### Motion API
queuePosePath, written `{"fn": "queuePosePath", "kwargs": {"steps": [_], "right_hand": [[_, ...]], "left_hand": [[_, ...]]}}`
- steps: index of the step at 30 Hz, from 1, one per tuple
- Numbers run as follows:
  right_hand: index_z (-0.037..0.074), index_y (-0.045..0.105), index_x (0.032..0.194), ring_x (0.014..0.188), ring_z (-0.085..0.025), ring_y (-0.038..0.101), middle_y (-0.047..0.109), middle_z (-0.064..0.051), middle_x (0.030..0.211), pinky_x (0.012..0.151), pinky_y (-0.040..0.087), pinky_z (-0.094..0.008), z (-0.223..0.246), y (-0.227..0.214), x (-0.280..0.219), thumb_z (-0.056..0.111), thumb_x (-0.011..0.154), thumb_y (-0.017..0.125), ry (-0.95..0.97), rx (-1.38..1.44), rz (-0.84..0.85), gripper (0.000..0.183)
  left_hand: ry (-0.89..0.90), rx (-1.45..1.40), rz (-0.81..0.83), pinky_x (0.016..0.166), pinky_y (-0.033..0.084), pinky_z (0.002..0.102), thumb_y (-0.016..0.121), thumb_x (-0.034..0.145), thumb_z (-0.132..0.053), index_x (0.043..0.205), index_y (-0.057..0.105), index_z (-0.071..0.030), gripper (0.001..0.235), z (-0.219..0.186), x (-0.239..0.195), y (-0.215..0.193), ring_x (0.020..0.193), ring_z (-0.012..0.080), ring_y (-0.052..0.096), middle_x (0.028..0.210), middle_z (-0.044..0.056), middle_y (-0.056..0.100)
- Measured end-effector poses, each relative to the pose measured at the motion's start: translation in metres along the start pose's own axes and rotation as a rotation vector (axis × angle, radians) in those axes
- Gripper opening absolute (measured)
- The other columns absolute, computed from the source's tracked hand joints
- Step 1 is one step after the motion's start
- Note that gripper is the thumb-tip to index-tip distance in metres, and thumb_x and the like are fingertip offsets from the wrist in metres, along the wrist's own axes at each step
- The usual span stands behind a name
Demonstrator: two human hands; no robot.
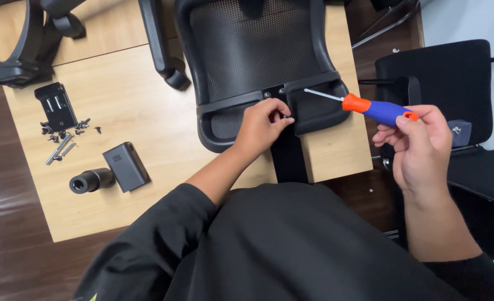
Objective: The person assembles an office chair on a table. They position the mesh backrest, align a mounting bracket against it, and use a screwdriver to drive screws into the bracket, picking screws from the table and tightening them one by one before setting the screwdriver down.
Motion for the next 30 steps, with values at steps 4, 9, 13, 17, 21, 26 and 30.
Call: {"fn": "queuePosePath", "kwargs": {"steps": [4,9,13,17,21,26,30], "right_hand": [[-0.002,0.052,0.120,0.083,-0.021,0.070,0.067,-0.017,0.096,0.080,0.061,-0.033,-0.005,-0.005,0.001,0.004,0.111,0.055,0.010,0.004,0.000,0.011],[-0.001,0.052,0.119,0.082,-0.021,0.070,0.067,-0.018,0.102,0.079,0.060,-0.033,-0.008,-0.006,0.001,0.004,0.110,0.055,0.027,0.003,0.003,0.011],[-0.002,0.052,0.120,0.083,-0.021,0.070,0.068,-0.019,0.103,0.080,0.060,-0.032,-0.010,-0.002,0.006,0.004,0.110,0.054,0.026,-0.017,0.040,0.012],[-0.002,0.052,0.120,0.082,-0.020,0.070,0.068,-0.019,0.103,0.079,0.060,-0.031,-0.009,0.004,0.009,0.002,0.108,0.054,0.027,-0.010,0.065,0.013],[-0.002,0.053,0.120,0.083,-0.018,0.068,0.068,-0.018,0.097,0.080,0.058,-0.029,0.000,0.011,0.011,-0.001,0.107,0.058,-0.019,-0.142,0.127,0.015],[-0.003,0.055,0.119,0.085,-0.012,0.067,0.067,-0.014,0.100,0.080,0.057,-0.025,0.004,0.032,0.009,-0.003,0.103,0.062,-0.052,-0.316,0.222,0.017],[-0.002,0.057,0.117,0.084,-0.008,0.067,0.068,-0.009,0.101,0.077,0.056,-0.023,0.003,0.051,0.006,-0.004,0.096,0.069,-0.047,-0.497,0.252,0.024]], "left_hand": [[0.292,0.141,0.027,0.073,0.055,0.034,0.080,0.082,-0.004,0.097,0.065,-0.004,0.022,-0.017,-0.003,0.013,0.081,0.0243,0.067,0.092,0.010,0.064],[0.405,0.310,0.001,0.085,0.055,0.040,0.078,0.083,-0.002,0.096,0.063,-0.005,0.020,-0.019,-0.006,0.020,0.095,0.0297,0.064,0.098,0.009,0.064],[0.395,0.314,-0.019,0.088,0.054,0.040,0.080,0.083,-0.006,0.095,0.061,-0.004,0.022,-0.021,-0.008,0.015,0.097,0.0307,0.063,0.099,0.009,0.064],[0.456,0.296,-0.043,0.088,0.054,0.040,0.081,0.082,-0.009,0.096,0.062,-0.005,0.024,-0.024,-0.015,0.011,0.098,0.0310,0.063,0.100,0.009,0.066],[0.356,0.246,-0.048,0.087,0.055,0.039,0.081,0.083,-0.007,0.120,0.060,-0.005,0.042,-0.018,-0.013,0.013,0.100,0.0290,0.066,0.101,0.007,0.070],[0.226,0.151,-0.037,0.090,0.058,0.035,0.080,0.085,-0.006,0.137,0.052,-0.009,0.059,0.001,-0.012,0.017,0.098,0.0247,0.068,0.103,0.006,0.071],[0.288,0.154,-0.055,0.092,0.057,0.036,0.078,0.085,-0.003,0.139,0.050,-0.008,0.061,-0.003,-0.013,0.016,0.101,0.0262,0.067,0.104,0.006,0.073]]}}
Point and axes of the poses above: each hand's wrist, its own x-axis towards the middle knuckle, its own y-axis out of the palm, z = x × y, the point moved 10 cm from there along x, towards the middle knuckle
